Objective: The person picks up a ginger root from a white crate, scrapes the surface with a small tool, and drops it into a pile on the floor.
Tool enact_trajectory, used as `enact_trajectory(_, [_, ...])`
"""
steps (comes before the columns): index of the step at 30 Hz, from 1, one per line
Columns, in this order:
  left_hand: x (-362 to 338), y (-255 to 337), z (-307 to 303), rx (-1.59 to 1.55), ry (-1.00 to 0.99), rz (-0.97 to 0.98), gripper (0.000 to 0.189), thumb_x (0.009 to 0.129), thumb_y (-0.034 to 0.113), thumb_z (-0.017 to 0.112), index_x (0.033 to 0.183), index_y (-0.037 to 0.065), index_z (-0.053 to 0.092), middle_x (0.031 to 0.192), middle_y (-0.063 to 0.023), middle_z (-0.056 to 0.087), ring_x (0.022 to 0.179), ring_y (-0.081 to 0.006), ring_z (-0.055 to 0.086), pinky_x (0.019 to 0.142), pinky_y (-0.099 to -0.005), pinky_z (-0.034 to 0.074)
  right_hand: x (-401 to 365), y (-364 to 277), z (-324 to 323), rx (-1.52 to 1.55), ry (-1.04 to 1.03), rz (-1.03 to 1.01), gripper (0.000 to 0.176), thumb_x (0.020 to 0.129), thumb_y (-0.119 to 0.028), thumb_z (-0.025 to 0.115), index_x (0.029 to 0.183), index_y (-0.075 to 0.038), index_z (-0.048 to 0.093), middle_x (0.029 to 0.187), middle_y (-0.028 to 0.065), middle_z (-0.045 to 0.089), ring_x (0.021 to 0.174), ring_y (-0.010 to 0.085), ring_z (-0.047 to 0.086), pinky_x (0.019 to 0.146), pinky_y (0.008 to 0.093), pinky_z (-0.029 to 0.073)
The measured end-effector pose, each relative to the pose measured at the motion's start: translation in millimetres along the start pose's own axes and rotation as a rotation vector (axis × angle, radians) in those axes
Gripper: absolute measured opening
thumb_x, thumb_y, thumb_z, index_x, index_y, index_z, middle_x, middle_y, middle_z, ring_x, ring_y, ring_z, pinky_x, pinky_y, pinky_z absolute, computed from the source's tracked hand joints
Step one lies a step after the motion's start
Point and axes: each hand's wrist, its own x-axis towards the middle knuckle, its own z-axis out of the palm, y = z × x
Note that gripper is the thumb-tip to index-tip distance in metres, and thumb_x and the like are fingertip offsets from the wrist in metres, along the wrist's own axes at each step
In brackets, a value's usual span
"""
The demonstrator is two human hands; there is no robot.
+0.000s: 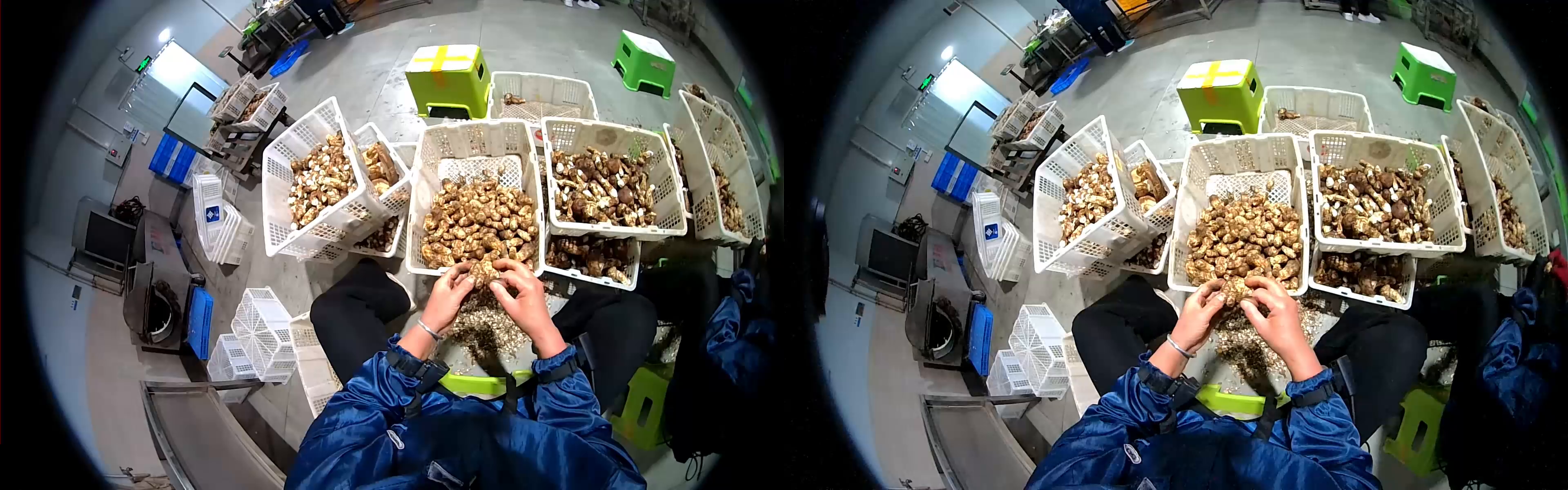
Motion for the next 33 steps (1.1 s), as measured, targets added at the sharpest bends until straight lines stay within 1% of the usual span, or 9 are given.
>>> enact_trajectory(5, [-4.1, 8.2, 5.1, -0.017, -0.083, -0.007, 0.046, 0.098, 0.009, 0.06, 0.139, -0.003, 0.041, 0.125, -0.01, 0.055, 0.11, -0.0149, 0.057, 0.101, -0.0368, 0.052, 1.9, 3.6, -3.9, 0.118, 0.074, 0.221, 0.016, 0.09, -0.013, 0.067, 0.096, 0.001, 0.07, 0.098, 0.0097, 0.071, 0.089, 0.0185, 0.066, 0.078, 0.0332, 0.051])
enact_trajectory(7, [-4.2, 10.0, 5.7, 0.053, -0.083, 0.03, 0.046, 0.099, 0.009, 0.058, 0.141, -0.002, 0.04, 0.127, -0.0103, 0.054, 0.114, -0.016, 0.057, 0.103, -0.0409, 0.052, 2.3, 15.6, -7.7, 0.168, 0.138, 0.357, 0.018, 0.093, -0.015, 0.064, 0.102, -0.001, 0.071, 0.082, 0.0025, 0.068, 0.074, 0.0076, 0.057, 0.067, 0.0268, 0.047])
enact_trajectory(11, [-10.1, 20.9, 14.5, -0.209, -0.072, -0.11, 0.045, 0.102, 0.008, 0.053, 0.143, 0.0, 0.038, 0.131, -0.0102, 0.052, 0.118, -0.0179, 0.055, 0.104, -0.0412, 0.051, 0.2, -3.0, -9.4, 0.144, 0.12, 0.327, 0.016, 0.092, -0.012, 0.065, 0.1, 0.0, 0.071, 0.084, 0.0036, 0.069, 0.075, 0.008, 0.058, 0.068, 0.0267, 0.048])
enact_trajectory(16, [-8.6, 14.5, 12.2, -0.151, -0.065, -0.08, 0.045, 0.101, 0.009, 0.054, 0.142, -0.002, 0.039, 0.129, -0.0106, 0.053, 0.113, -0.0185, 0.059, 0.1, -0.037, 0.053, 0.4, -8.3, 0.5, -0.119, 0.08, -0.141, 0.01, 0.081, -0.004, 0.072, 0.089, 0.001, 0.067, 0.097, 0.0118, 0.07, 0.089, 0.0309, 0.066, 0.079, 0.0374, 0.053])
enact_trajectory(19, [-6.5, 8.7, 10.4, -0.068, -0.046, -0.073, 0.044, 0.101, 0.008, 0.055, 0.141, -0.003, 0.041, 0.128, -0.0112, 0.054, 0.11, -0.0185, 0.061, 0.097, -0.0338, 0.054, -0.3, -7.7, 1.3, -0.192, 0.054, -0.189, 0.011, 0.081, -0.004, 0.072, 0.089, 0.001, 0.067, 0.098, 0.0117, 0.07, 0.091, 0.0311, 0.065, 0.079, 0.038, 0.053])
enact_trajectory(23, [-9.1, 14.8, 15.7, -0.126, -0.043, -0.117, 0.042, 0.102, 0.007, 0.052, 0.141, -0.002, 0.04, 0.129, -0.0119, 0.054, 0.114, -0.0199, 0.059, 0.1, -0.0369, 0.053, -0.3, -5.4, 3.0, -0.109, 0.127, -0.049, 0.008, 0.084, -0.004, 0.069, 0.091, 0.001, 0.068, 0.094, 0.0132, 0.07, 0.084, 0.0293, 0.067, 0.076, 0.0368, 0.053])
enact_trajectory(25, [-9.8, 18.3, 16.6, -0.24, -0.037, -0.149, 0.041, 0.102, 0.006, 0.05, 0.141, -0.001, 0.04, 0.129, -0.0123, 0.055, 0.116, -0.021, 0.059, 0.102, -0.039, 0.053, 1.4, -3.7, -0.6, 0.024, 0.245, 0.12, 0.011, 0.089, -0.005, 0.066, 0.097, 0.002, 0.069, 0.085, 0.0105, 0.07, 0.076, 0.0179, 0.065, 0.07, 0.0299, 0.052])
enact_trajectory(28, [-6.9, 16.7, 10.9, -0.359, -0.052, -0.166, 0.038, 0.103, 0.007, 0.046, 0.141, 0.001, 0.041, 0.13, -0.0132, 0.054, 0.118, -0.023, 0.058, 0.103, -0.0421, 0.052, 2.2, 1.0, -11.1, 0.1, 0.205, 0.33, 0.013, 0.09, -0.007, 0.067, 0.098, 0.002, 0.069, 0.088, 0.0084, 0.07, 0.079, 0.0157, 0.065, 0.072, 0.028, 0.051])
enact_trajectory(33, [-4.6, 13.6, 4.7, -0.492, -0.117, -0.161, 0.036, 0.104, 0.007, 0.044, 0.139, 0.001, 0.043, 0.13, -0.0144, 0.056, 0.118, -0.0237, 0.059, 0.103, -0.0421, 0.052, 1.7, -4.6, -7.6, 0.112, 0.061, 0.191, 0.016, 0.088, -0.008, 0.068, 0.099, 0.003, 0.068, 0.101, 0.0104, 0.07, 0.09, 0.0185, 0.066, 0.082, 0.0312, 0.051])
